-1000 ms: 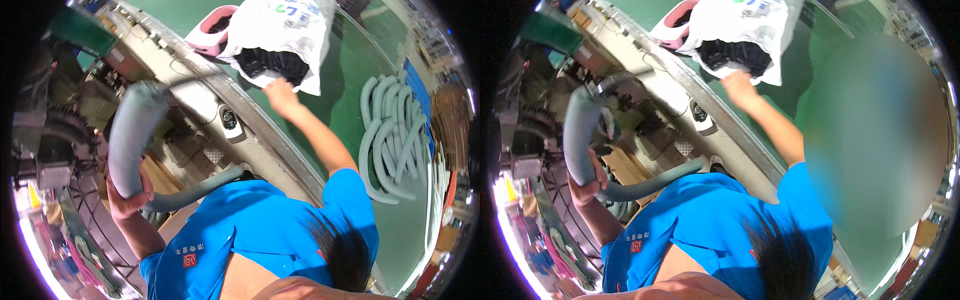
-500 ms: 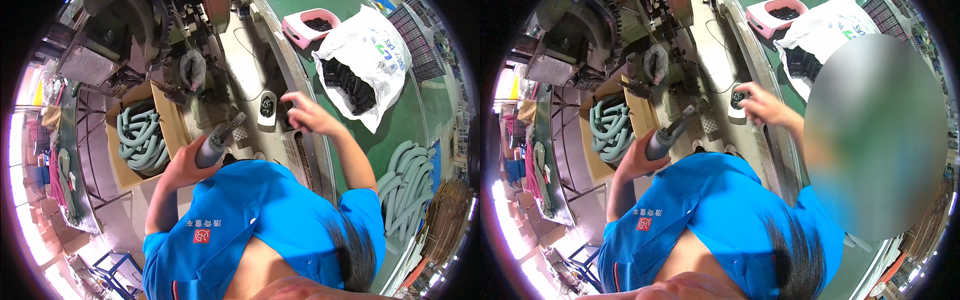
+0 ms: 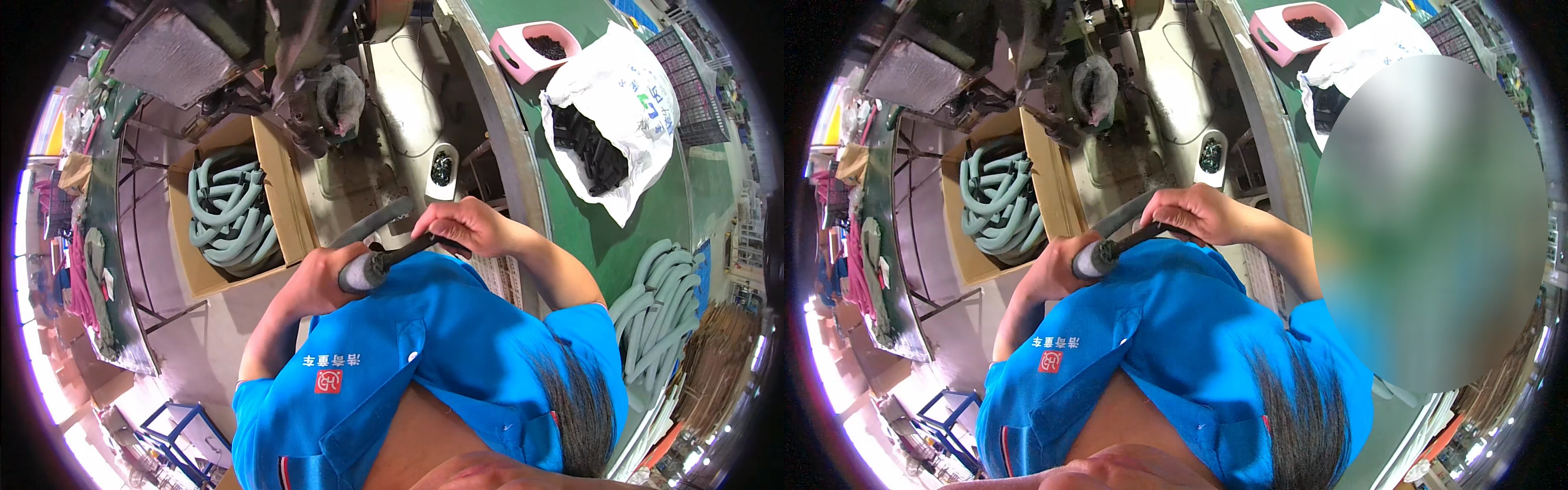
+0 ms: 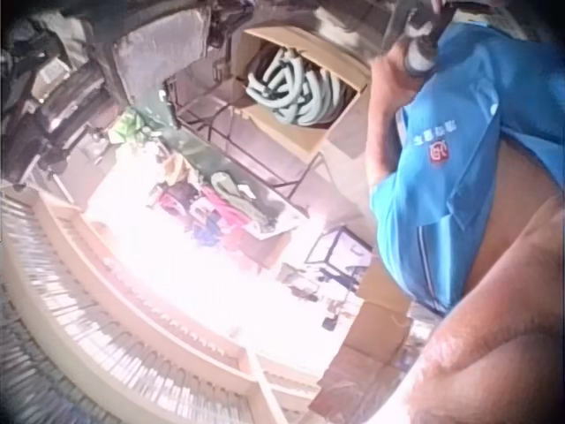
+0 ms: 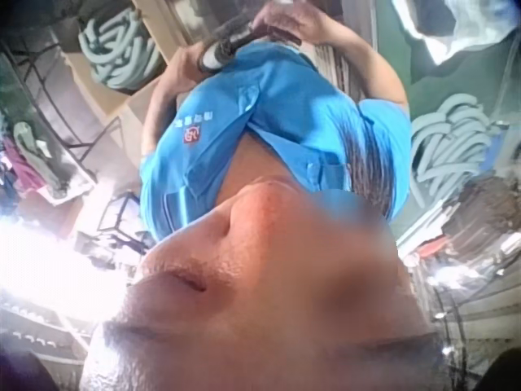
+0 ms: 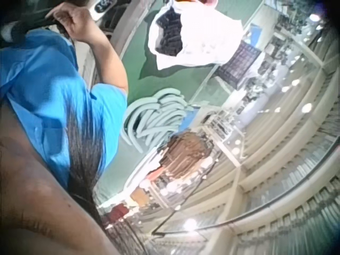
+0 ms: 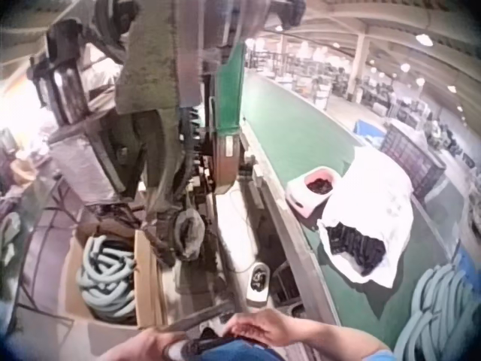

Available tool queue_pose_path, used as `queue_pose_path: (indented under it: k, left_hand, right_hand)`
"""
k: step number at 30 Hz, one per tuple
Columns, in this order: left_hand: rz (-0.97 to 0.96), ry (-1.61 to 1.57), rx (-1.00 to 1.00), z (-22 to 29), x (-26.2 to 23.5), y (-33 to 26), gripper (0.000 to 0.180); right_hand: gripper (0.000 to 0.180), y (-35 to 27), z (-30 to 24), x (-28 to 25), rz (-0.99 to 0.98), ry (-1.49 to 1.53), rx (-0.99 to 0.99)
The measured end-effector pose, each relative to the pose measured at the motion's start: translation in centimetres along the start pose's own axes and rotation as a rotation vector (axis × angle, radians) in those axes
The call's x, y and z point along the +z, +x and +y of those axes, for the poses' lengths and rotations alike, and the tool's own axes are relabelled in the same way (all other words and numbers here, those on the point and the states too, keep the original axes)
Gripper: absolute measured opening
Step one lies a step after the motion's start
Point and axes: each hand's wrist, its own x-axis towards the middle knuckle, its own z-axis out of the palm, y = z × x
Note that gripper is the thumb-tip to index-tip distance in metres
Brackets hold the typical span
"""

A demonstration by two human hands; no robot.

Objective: The person repeatedly picks up gray foam tubes and black plastic connectors, then inserts the connectors into the tube ends using a machine press. The person handles the parts one at a time and places the assembled units into a cardboard box.

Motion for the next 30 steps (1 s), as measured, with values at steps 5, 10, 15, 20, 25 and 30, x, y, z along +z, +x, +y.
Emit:
queue_pose_path:
  k: [5,10,15,20,25,30]
  left_hand:
    - [0.01,-0.092,-0.022,-2.0,-2.0,-1.4,0.039]
    - [0.082,-0.114,0.013,-4.1,-4.3,-2.9,0.041]
    - [-0.047,-0.07,0.015,-5.9,-6.9,-3.9,0.042]
    - [-0.232,-0.026,0.054,-8.1,-8.6,-4.2,0.042]
    - [-0.136,-0.122,-0.05,-8.2,-8.9,-4.5,0.039]
    - [0.14,0.0,0.058,-9.5,-9.1,-4.6,0.043]
  right_hand:
    - [0.025,3.3,-1.7,-0.4,-0.143,0.013,0.074]
    - [0.02,6.4,-1.4,1.2,-0.116,-0.144,-0.071]
    - [0.02,9.8,-2.6,2.1,-0.267,-0.206,0.01]
    - [0.029,12.5,-3.4,4.6,-0.47,-0.125,0.223]
    - [0.034,13.5,-0.8,5.4,-0.193,-0.058,0.042]
    - [0.039,13.1,-1.4,3.4,-0.24,0.212,0.274]
